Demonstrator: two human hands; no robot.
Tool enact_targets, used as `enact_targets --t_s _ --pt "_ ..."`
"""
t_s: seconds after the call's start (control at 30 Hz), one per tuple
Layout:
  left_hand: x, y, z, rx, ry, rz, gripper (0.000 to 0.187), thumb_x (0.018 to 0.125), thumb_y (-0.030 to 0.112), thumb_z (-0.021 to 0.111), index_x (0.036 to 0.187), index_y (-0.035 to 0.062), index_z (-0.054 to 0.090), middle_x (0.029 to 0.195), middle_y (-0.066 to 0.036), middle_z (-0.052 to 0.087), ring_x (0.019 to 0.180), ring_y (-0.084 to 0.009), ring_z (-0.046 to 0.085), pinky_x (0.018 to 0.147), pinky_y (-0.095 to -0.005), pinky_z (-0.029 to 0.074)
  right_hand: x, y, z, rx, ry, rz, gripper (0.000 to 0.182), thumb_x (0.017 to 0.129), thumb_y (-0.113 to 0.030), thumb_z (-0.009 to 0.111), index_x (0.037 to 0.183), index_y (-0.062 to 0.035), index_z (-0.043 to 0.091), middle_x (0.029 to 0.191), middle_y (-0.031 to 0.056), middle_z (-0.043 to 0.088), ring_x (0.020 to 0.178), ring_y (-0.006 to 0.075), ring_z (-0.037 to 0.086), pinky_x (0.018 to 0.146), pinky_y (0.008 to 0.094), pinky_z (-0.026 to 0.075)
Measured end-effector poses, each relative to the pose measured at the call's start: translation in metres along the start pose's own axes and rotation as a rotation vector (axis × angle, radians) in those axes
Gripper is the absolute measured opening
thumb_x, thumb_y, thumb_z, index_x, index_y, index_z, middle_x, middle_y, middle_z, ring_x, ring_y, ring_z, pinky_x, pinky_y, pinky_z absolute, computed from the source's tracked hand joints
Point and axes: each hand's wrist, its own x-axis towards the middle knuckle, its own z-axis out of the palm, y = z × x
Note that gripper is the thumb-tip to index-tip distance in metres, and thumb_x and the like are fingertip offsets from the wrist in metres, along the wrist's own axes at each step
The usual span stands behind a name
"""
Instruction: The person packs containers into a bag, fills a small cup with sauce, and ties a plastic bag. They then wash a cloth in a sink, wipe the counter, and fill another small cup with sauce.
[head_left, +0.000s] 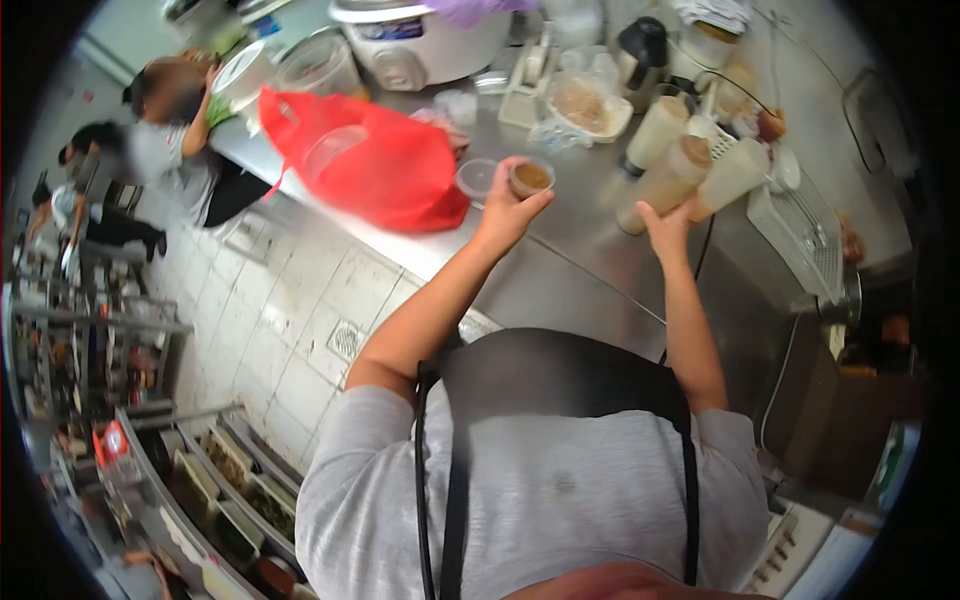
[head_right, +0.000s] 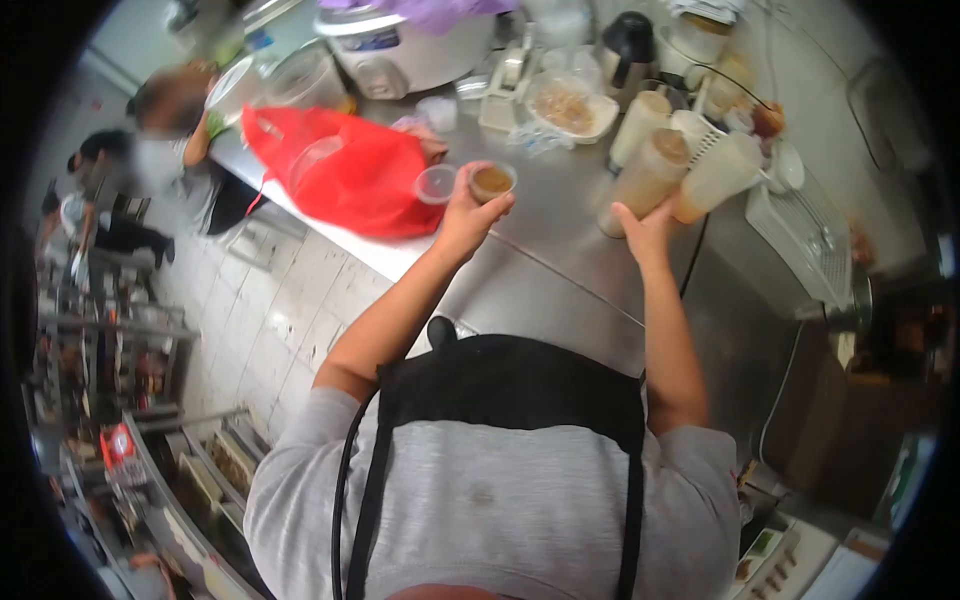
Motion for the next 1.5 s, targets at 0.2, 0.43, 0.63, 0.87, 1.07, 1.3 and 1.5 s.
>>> enact_targets --t_s 0.2,0.43,0.63,0.87,1.07,1.3,1.5 --pt "0.016 -0.002 0.002 -0.013 0.139 0.163 0.05 0.068 0.008 0.065 0.107 0.005 0.034 0.091 -0.005 0.047 0.084 -0.0129 0.048 0.073 -0.0252 0.041 -0.02 -0.116 0.007 -0.315 0.088 -0.433 0.067 0.056 -0.019 0.073 0.112 -0.003 0.038 0.11 0.0151 0.038 0.104 0.029 0.037 0.088 0.0383 0.032" --pt "-0.014 -0.015 0.076 -0.889 0.122 0.306 0.042 0.073 0.01 0.059 0.106 0.0066 0.033 0.095 -0.008 0.046 0.086 -0.0149 0.048 0.074 -0.027 0.042 -0.035 -0.193 0.085 -0.322 -0.24 -0.711 0.043 0.053 -0.026 0.071 0.09 -0.0126 0.054 0.11 0.0095 0.042 0.109 0.0296 0.035 0.09 0.0479 0.024" --pt "-0.026 -0.012 0.022 0.12 0.184 0.284 0.043 0.072 0.006 0.059 0.105 0.0061 0.032 0.095 -0.008 0.045 0.086 -0.0144 0.048 0.074 -0.0259 0.042 -0.015 -0.166 0.082 0.033 -0.162 -0.277 0.017 0.071 -0.017 0.062 0.074 -0.0045 0.051 0.096 0.0129 0.045 0.097 0.0244 0.044 0.083 0.0311 0.035" --pt "-0.034 0.004 0.037 0.023 0.165 0.242 0.049 0.07 0.005 0.061 0.108 0.0061 0.029 0.095 -0.008 0.046 0.086 -0.014 0.049 0.073 -0.0252 0.042 -0.025 -0.147 0.075 0.296 -0.308 0.272 0.024 0.071 -0.022 0.059 0.076 -0.0018 0.048 0.085 0.0089 0.044 0.076 0.0167 0.044 0.07 0.0262 0.039" --pt "-0.041 0.001 0.033 0.082 0.094 0.198 0.051 0.07 0.004 0.06 0.109 0.0062 0.028 0.096 -0.008 0.046 0.086 -0.0147 0.049 0.073 -0.0264 0.042 -0.035 -0.139 0.073 0.426 -0.42 0.546 0.032 0.078 -0.029 0.053 0.083 0.0026 0.049 0.093 0.0129 0.049 0.082 0.0141 0.049 0.066 0.0276 0.042" --pt "-0.028 0.004 0.018 -0.331 -0.023 -0.204 0.033 0.08 0.034 0.046 0.101 0.0087 0.04 0.087 -0.007 0.051 0.078 -0.014 0.051 0.06 -0.0268 0.043 -0.035 -0.138 0.073 0.199 -0.508 0.518 0.039 0.081 -0.035 0.048 0.08 0.0037 0.05 0.065 0.0113 0.056 0.057 0.0178 0.056 0.051 0.0291 0.045" --pt "-0.003 0.018 0.026 -0.197 0.192 -0.325 0.053 0.087 0.047 0.027 0.075 0.0017 0.05 0.069 -0.008 0.052 0.06 -0.0144 0.051 0.052 -0.0285 0.041 -0.042 -0.135 0.085 -0.11 -0.348 0.073 0.035 0.079 -0.032 0.051 0.078 0.0025 0.045 0.069 0.0221 0.055 0.062 0.0363 0.055 0.054 0.0407 0.044"
